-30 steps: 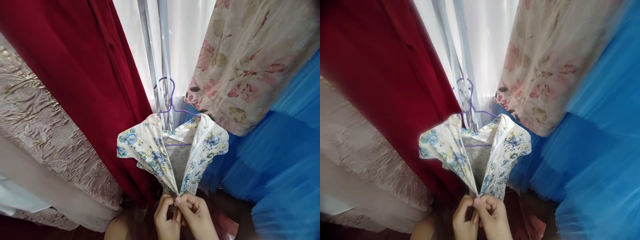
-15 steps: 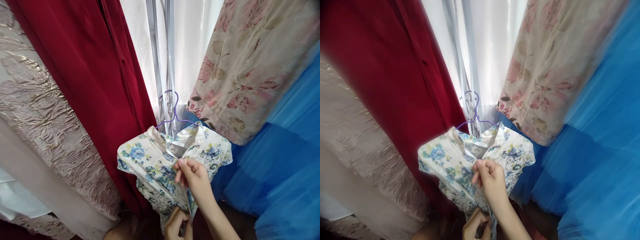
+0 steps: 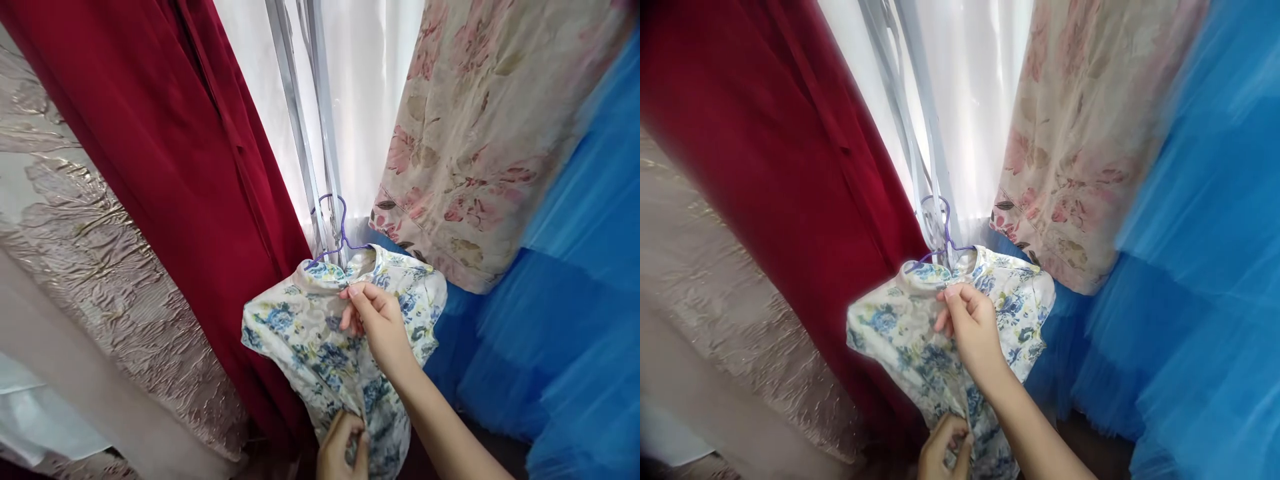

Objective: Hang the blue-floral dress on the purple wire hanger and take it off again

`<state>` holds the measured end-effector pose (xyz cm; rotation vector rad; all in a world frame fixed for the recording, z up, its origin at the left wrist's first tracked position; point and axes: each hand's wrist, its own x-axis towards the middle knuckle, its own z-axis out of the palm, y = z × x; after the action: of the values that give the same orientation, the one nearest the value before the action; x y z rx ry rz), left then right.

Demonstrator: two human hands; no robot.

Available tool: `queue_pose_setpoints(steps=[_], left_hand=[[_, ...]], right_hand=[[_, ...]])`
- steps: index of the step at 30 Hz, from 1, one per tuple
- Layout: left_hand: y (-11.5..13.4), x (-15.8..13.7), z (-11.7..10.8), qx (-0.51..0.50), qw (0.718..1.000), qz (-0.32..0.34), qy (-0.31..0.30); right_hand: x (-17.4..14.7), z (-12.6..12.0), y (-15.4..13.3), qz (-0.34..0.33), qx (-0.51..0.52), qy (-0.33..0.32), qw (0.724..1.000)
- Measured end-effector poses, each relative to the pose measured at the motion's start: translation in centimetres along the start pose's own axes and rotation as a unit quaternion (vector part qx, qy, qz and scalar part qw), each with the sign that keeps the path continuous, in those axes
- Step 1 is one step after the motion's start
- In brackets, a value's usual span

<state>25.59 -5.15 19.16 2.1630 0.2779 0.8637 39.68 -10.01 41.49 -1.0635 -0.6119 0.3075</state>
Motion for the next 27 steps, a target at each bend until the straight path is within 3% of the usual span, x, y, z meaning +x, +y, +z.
queue_pose_setpoints(steps=[3, 6, 9, 13, 15, 17, 20, 23, 27], left_hand=[[2.8, 3.8, -4.2, -0.001, 0.998, 0.025, 0.056], [7.2, 9.2, -8.3, 0.026, 0.984, 0.136, 0.114], [11.1, 15.1, -11.1, 0.053, 0.974, 0.194, 0.106], [13.3, 19.9, -12.0, 0.068, 0.968, 0.239, -0.037], [13.7, 20.8, -11.7, 0.075, 0.961, 0.264, -0.037], [14.4, 21.0, -11.6, 0.083, 0.955, 0.286, 0.005], [15.8, 21.7, -12.3, 0.061, 0.956, 0.261, 0.115], [16.0, 23.3, -14.6, 0.014, 0.954, 0.196, 0.227], [11.6, 24.6, -18.5, -0.019, 0.973, 0.077, 0.215]], right_hand=[[-0.8, -0.2, 0.3, -0.014, -0.006, -0.023, 1.0], [-1.4, -0.3, 0.2, -0.02, -0.026, -0.031, 0.999], [-1.6, -0.4, -0.2, -0.027, -0.039, -0.031, 0.998], [-1.1, -0.6, -0.3, -0.048, -0.049, -0.035, 0.997], [-0.6, -0.7, 0.1, -0.053, -0.058, -0.032, 0.996], [-0.1, -0.7, 1.0, -0.04, -0.073, -0.022, 0.996], [-0.4, -0.9, 3.1, 0.01, -0.098, -0.017, 0.995], [-2.5, -2.1, 5.0, 0.028, -0.134, -0.03, 0.99], [-6.6, -4.3, 6.3, 0.064, -0.168, -0.024, 0.983]])
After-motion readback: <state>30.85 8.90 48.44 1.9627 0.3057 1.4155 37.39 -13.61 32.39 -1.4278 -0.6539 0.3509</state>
